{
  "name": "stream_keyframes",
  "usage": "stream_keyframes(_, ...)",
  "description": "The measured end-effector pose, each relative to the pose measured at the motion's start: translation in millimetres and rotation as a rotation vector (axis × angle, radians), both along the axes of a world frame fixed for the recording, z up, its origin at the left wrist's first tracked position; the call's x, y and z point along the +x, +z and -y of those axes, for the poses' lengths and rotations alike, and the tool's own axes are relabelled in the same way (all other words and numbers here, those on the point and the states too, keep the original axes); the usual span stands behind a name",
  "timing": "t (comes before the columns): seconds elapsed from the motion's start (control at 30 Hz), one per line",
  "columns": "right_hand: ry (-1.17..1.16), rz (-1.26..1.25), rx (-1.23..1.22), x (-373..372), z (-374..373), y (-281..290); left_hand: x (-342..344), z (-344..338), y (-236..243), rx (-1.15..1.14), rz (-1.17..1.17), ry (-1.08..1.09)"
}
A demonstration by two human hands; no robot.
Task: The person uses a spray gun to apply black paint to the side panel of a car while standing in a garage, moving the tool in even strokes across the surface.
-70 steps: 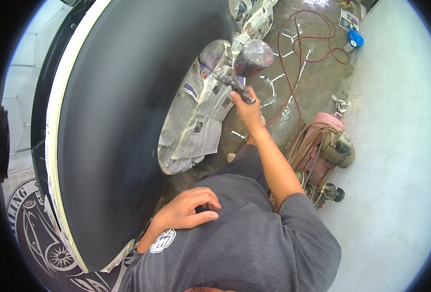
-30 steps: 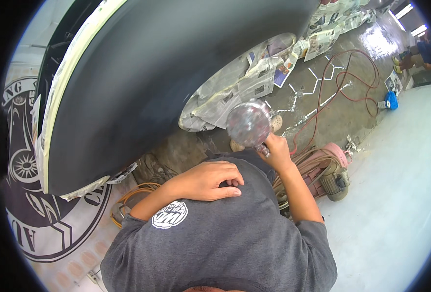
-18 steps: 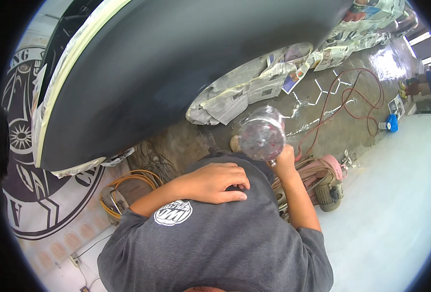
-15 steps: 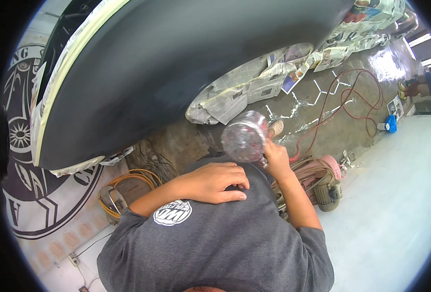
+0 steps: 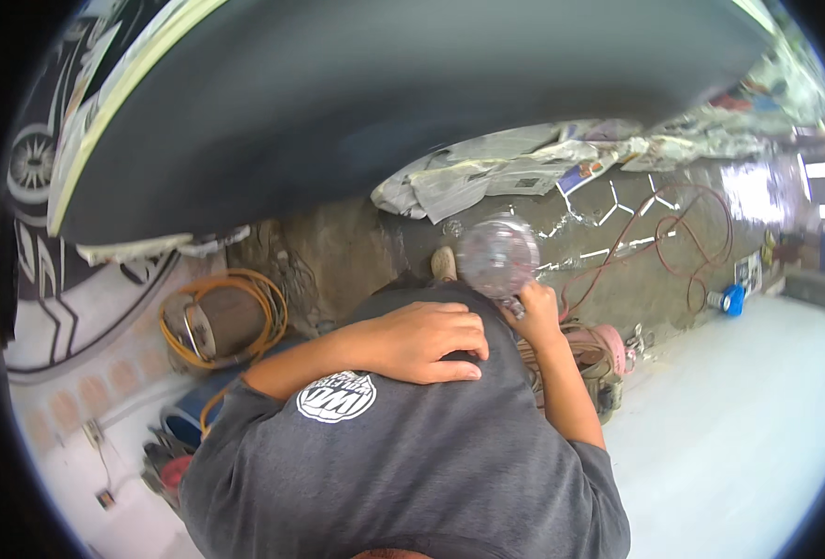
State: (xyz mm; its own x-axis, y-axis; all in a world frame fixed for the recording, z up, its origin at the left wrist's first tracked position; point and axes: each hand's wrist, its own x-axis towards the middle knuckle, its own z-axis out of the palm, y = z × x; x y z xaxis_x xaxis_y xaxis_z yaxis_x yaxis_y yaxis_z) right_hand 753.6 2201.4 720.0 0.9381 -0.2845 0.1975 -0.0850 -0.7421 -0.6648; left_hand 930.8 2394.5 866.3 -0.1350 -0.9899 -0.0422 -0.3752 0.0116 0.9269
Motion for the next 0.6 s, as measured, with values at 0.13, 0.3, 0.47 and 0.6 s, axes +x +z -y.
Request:
stream_keyframes(0.13, -0.202, 0.160, 0.116, 4.0, -4.2, -3.2, -5.4, -2.0, -7.4, -0.090, 0.000, 0.131)
stream_keyframes(0.3, -0.074, 0.142, 0.218, 5.7, 27.8, 6.7, -13.8, 0.5, -15.9, -0.152, -0.046, 0.336)
stream_keyframes(0.47, -0.018, -0.037, 0.377, 6.0, 67.9, 19.8, -23.4, 21.8, -14.7, -0.152, -0.055, 0.457)
stream_keyframes(0.6, 0.029, -0.004, 0.349, 13.8, 89.8, 19.8, -24.5, 46.6, -18.2, -0.160, -0.049, 0.498)
